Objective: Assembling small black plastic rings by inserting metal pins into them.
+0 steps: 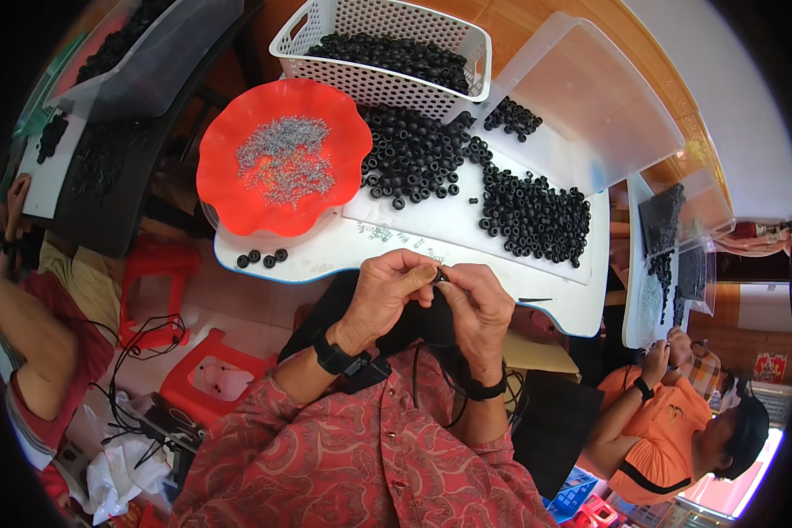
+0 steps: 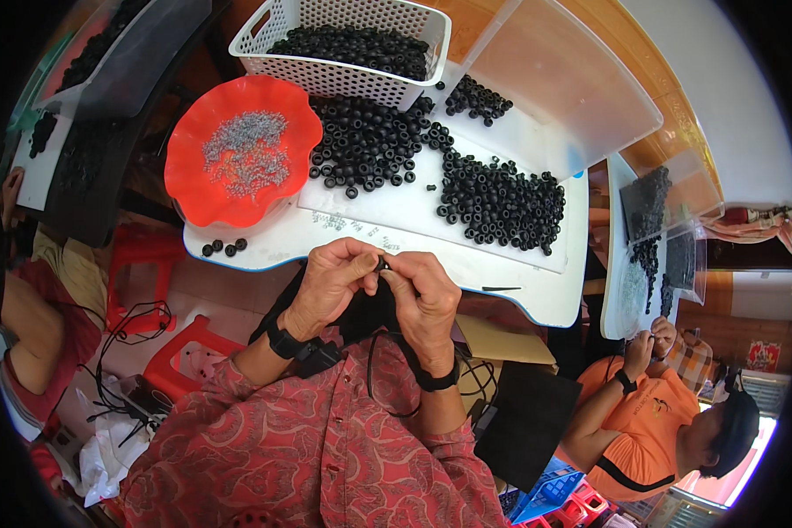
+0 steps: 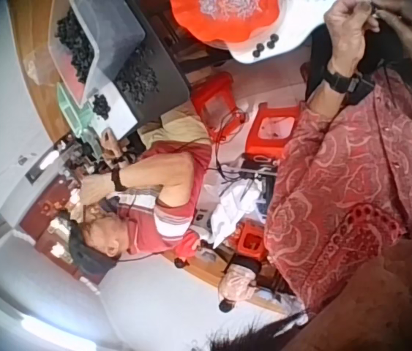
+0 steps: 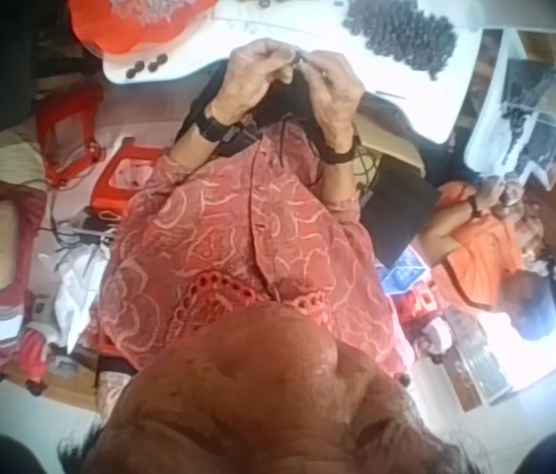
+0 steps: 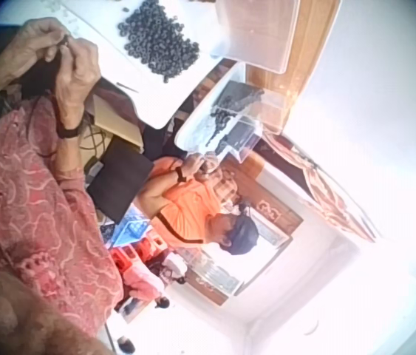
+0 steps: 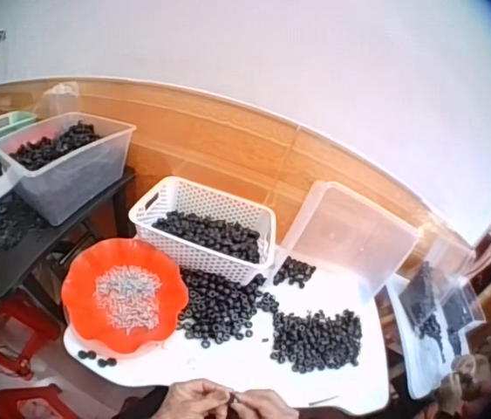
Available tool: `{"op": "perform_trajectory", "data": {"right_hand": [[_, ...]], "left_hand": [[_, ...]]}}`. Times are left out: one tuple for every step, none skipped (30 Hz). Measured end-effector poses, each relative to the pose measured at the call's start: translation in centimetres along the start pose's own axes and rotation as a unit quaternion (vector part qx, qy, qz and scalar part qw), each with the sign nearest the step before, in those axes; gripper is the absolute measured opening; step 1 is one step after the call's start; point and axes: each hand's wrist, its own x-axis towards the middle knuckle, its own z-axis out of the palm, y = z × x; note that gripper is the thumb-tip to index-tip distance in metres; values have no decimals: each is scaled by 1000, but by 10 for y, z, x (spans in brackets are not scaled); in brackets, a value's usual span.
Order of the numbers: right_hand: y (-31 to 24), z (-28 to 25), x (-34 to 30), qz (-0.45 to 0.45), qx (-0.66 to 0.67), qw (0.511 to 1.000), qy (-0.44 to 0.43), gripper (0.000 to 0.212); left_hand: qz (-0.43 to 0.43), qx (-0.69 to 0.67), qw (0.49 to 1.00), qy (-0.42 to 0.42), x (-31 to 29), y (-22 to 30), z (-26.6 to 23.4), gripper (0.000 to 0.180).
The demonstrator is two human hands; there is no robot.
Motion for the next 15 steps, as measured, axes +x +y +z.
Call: {"op": "perform_trajectory", "data": {"right_hand": [[-1,0,0,0,0,1000,0,21],[-1,1,0,5,4,1000,-3,22],[-2,2,-1,10,8,1000,-6,22],[-3,3,-2,11,8,1000,-6,22],[-5,3,-2,13,0,1000,-4,23],[-6,3,-3,15,-8,1000,-3,23],[-5,4,-5,15,-8,1000,-3,23],[-4,5,-6,13,-6,1000,1,24],[-3,6,-7,10,-5,1000,6,25],[-3,6,-8,10,-5,1000,6,25],[-3,7,-9,14,4,1000,12,23],[-3,7,-9,17,14,1000,17,22],[-3,8,-10,17,14,1000,17,22],[-4,8,-10,18,-2,1000,20,21],[-4,8,-10,18,-17,999,23,19]], "left_hand": [[2,6,1000,3,0,1,1,17],[2,6,1000,2,0,1,2,17],[5,3,1000,8,-1,1,2,16],[8,1,1000,14,-2,1,3,15],[8,1,1000,14,-2,1,3,15],[8,-5,1000,15,-2,1,3,15],[8,-11,1000,17,-2,1,3,15],[8,-11,1000,17,-2,1,3,15],[7,-8,1000,18,-2,2,4,14],[5,-6,1000,18,-3,2,4,14],[5,-6,1000,18,-3,2,4,14],[6,-7,1000,16,-3,2,4,14],[7,-9,1000,13,-3,2,5,13],[7,-9,1000,13,-3,1,5,13],[9,-1,1000,18,-4,1,6,13]]}}
